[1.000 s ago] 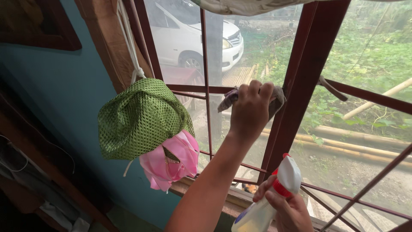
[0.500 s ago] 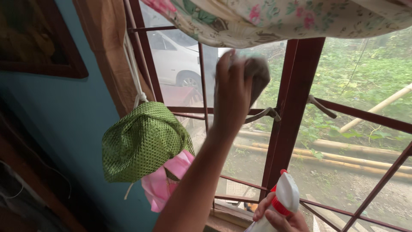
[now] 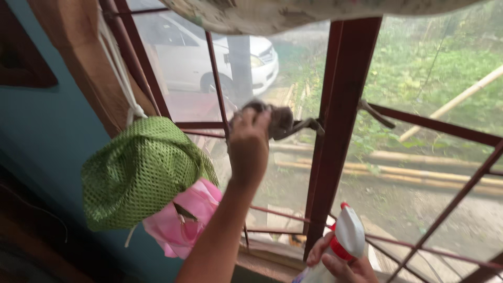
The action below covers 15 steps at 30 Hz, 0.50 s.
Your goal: The person cleans a window with a metal grid by spraying a cleaning solution and wiping the glass and frame with a cloth. The person repeatedly sprays and wipes different sections of the window throughout the clip.
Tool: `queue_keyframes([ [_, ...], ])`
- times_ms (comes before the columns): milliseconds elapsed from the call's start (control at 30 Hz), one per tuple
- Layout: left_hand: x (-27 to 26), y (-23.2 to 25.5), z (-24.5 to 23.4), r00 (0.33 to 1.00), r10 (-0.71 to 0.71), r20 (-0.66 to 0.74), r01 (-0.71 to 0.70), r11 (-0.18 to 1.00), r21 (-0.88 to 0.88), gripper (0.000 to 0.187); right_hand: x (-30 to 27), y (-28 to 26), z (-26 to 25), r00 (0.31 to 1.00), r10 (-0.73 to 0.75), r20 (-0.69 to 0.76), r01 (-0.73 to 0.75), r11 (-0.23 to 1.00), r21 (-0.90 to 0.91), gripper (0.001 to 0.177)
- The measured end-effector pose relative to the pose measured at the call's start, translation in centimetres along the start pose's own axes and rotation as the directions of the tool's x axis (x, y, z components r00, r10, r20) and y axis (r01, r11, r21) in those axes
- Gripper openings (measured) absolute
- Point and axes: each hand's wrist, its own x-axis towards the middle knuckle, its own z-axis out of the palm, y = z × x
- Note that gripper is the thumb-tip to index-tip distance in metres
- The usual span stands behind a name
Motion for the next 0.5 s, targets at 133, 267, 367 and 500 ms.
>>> queue_keyframes([
  [133, 4.6, -0.2, 0.1, 0.999, 0.025, -0.026, -0.03, 0.974, -0.226, 0.022, -1.0, -0.6, 1.0, 0.974, 0.13, -0.187, -0.118, 0.99, 0.073, 0.046],
  [267, 4.7, 1.7, -0.1, 0.977, 0.145, 0.158, -0.054, 0.878, -0.476, 0.018, -1.0, -1.0, 1.0, 0.985, 0.136, -0.104, -0.134, 0.991, 0.029, 0.039],
  [367, 1.4, 2.8, -1.7, 0.944, 0.069, 0.323, 0.095, 0.879, -0.466, 0.027, -1.6, -1.0, 0.2, 0.983, 0.13, -0.128, -0.124, 0.991, 0.053, 0.04],
  [500, 0.5, 2.9, -3.3, 0.813, -0.056, 0.58, 0.283, 0.908, -0.31, 0.04, -1.4, -1.3, -0.6, 0.973, 0.154, -0.172, -0.15, 0.988, 0.033, 0.038],
])
